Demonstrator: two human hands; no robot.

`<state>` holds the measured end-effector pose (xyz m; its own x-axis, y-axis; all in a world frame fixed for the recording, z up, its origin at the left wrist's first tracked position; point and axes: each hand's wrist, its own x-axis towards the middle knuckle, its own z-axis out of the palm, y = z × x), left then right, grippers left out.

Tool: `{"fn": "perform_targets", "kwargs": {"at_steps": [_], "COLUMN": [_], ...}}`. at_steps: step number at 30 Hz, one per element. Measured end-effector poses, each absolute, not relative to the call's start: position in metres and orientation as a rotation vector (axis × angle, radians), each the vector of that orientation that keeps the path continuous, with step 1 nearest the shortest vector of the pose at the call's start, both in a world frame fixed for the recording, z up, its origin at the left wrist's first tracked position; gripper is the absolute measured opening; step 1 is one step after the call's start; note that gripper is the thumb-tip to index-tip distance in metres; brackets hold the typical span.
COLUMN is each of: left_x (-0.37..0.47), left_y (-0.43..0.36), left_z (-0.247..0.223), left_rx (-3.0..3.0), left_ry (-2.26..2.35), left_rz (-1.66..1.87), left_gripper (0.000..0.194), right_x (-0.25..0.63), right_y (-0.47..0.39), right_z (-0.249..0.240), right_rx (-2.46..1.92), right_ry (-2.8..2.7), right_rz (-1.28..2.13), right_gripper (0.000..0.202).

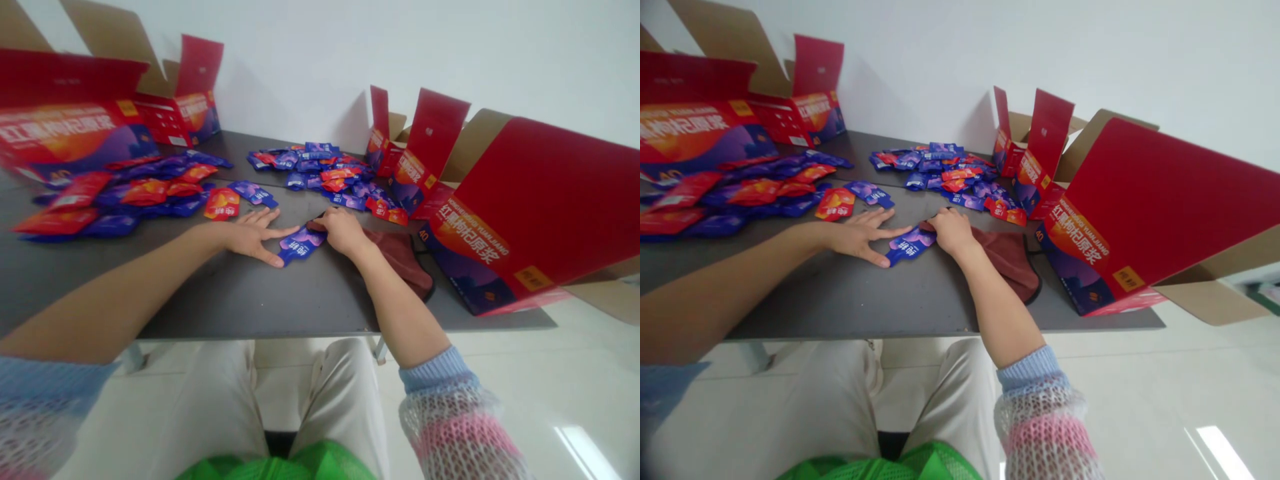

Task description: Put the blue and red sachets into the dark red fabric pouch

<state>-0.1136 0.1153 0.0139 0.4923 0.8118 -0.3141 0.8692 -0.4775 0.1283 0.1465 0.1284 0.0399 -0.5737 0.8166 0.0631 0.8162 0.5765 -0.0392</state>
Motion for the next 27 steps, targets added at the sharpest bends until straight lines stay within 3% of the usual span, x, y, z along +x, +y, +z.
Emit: {"fn": "perform_targets", "kwargs": {"at_steps": [4, 14, 27], "left_x": [-0.111, -0.107, -0.108], "left_y": [0.118, 0.118, 0.113], "left_z": [0.015, 0.021, 0.025], "left_rx": [2.455, 2.414, 2.365], "left_ry": [1.438, 1.46, 1.422], "left_rz": [-0.306, -0.325, -0.336], "left_gripper": [0.108, 0.113, 0.114], "right_x": [0.13, 0.114, 0.121], "right_y": [0.115, 0.092, 0.098], "right_z": [0.04, 0.054, 0.049], "right_rx": [-1.351, -1.208, -0.61], "right_ry": [-2.743, -2.896, -3.075], "right_rz": [-0.176, -0.065, 0.453], "right_gripper": [0.037, 0.035, 0.056]}}
